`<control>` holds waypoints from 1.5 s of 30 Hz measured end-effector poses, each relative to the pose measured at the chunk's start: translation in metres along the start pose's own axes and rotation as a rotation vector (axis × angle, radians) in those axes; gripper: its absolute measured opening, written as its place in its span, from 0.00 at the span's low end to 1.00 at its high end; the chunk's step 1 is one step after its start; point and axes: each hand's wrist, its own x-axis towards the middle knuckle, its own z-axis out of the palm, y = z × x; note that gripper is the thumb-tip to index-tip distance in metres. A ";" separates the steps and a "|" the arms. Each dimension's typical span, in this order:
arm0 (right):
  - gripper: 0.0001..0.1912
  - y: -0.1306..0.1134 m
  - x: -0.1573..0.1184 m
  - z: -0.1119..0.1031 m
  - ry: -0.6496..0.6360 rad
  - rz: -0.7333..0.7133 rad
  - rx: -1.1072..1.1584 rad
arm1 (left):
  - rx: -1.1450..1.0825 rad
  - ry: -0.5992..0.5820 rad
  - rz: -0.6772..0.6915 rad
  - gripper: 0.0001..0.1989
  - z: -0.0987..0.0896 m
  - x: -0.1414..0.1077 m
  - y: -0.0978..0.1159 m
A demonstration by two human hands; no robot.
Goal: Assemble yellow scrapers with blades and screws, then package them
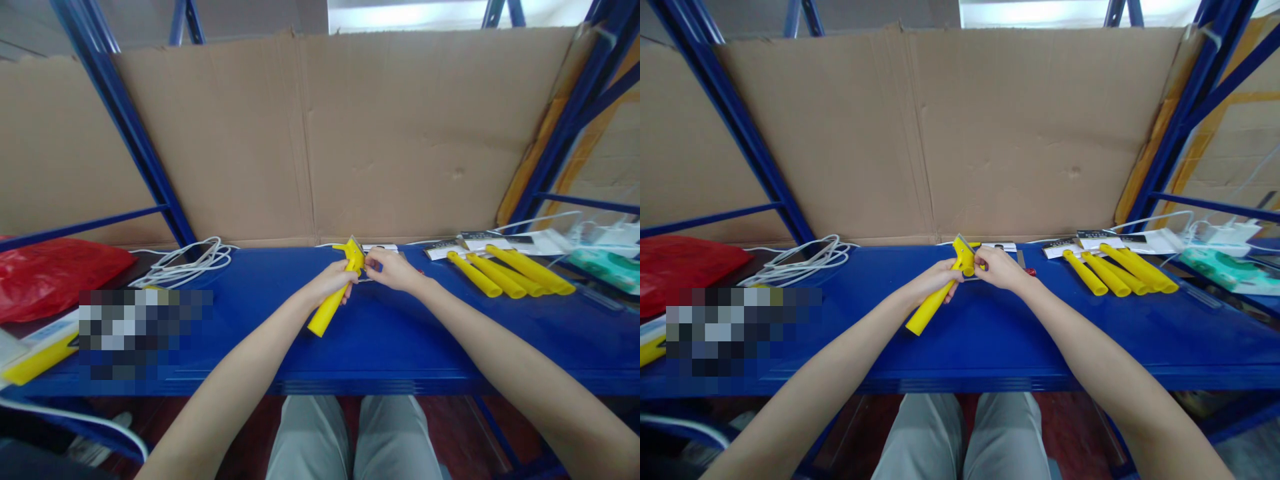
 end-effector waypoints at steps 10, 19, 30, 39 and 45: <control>0.04 -0.006 0.002 -0.008 -0.138 -0.031 -0.039 | 0.150 -0.018 -0.013 0.09 -0.001 -0.003 0.003; 0.03 0.039 -0.002 -0.023 -0.113 0.231 -0.150 | 0.067 0.129 -0.055 0.11 -0.012 0.003 0.001; 0.10 0.073 0.002 -0.009 -0.381 0.581 -0.320 | -0.027 0.149 -0.026 0.10 -0.007 0.006 -0.003; 0.15 0.082 0.020 -0.002 -0.555 0.523 -0.463 | -0.048 0.126 -0.018 0.13 -0.005 0.002 0.002; 0.17 0.087 0.020 0.002 -0.570 0.538 -0.467 | -0.044 0.109 -0.008 0.14 -0.004 0.003 0.001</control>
